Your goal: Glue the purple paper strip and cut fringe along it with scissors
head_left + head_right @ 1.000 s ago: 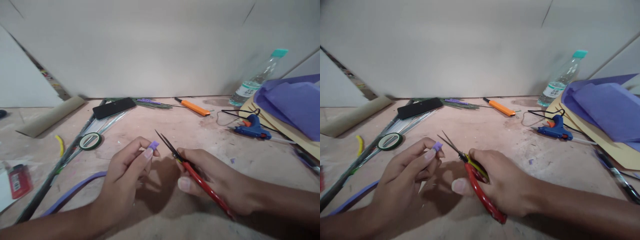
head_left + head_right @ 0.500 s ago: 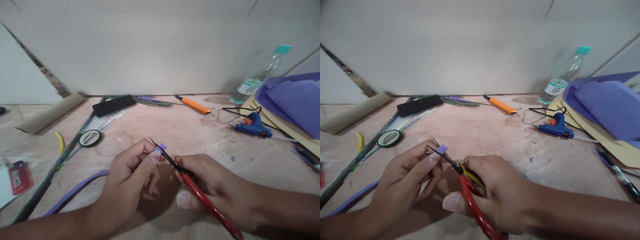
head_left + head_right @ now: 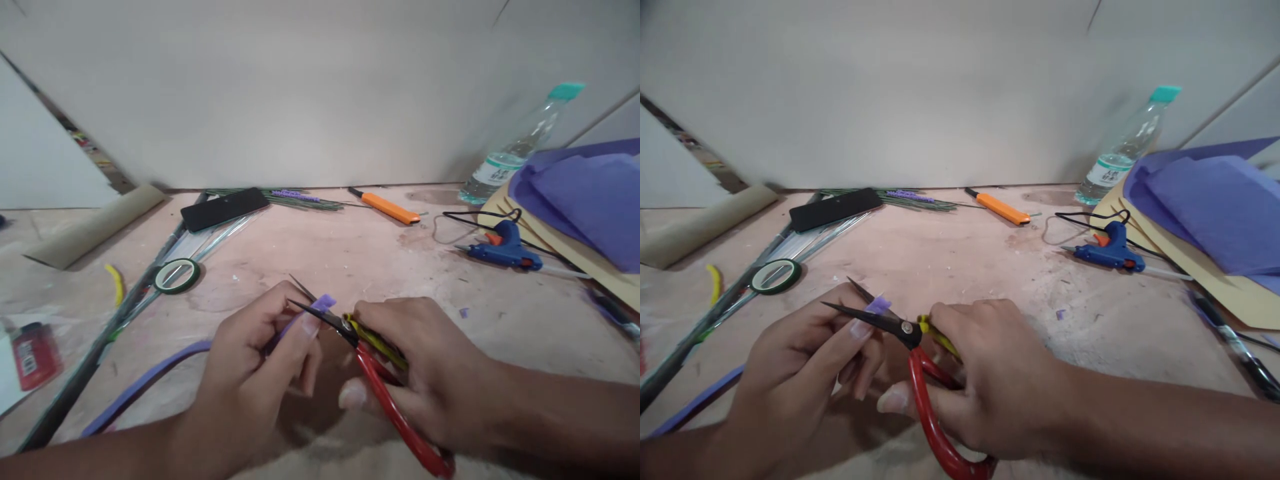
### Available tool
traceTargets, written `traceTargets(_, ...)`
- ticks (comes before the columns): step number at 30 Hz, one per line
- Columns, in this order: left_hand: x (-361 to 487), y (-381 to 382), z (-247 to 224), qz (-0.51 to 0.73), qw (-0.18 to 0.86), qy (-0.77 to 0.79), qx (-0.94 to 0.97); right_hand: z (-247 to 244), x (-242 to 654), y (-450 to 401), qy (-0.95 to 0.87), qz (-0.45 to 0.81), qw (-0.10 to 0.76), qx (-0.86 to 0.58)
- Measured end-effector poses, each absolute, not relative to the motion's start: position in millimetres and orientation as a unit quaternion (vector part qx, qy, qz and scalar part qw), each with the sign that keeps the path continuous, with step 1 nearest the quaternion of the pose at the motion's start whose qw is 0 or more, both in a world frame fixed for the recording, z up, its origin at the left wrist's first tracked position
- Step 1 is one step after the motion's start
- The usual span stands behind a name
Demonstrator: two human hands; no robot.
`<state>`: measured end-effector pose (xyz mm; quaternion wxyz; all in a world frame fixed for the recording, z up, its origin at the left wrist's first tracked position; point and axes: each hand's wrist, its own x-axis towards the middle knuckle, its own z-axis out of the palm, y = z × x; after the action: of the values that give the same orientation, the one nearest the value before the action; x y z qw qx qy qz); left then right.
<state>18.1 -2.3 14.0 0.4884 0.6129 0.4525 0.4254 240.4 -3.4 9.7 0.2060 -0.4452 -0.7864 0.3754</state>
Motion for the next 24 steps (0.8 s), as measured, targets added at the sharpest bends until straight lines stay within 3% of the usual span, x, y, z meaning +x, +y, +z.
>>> traceTargets(16, 15, -2, 4, 0.418, 0.543, 0.436, 0.584, 7, 240, -3, -0.795, 0.393, 0.226, -0.404)
traceTargets(24, 7, -6, -3, 0.412, 0.565, 0.413, 0.584, 4, 241, -2, -0.811, 0.364, 0.169, -0.426)
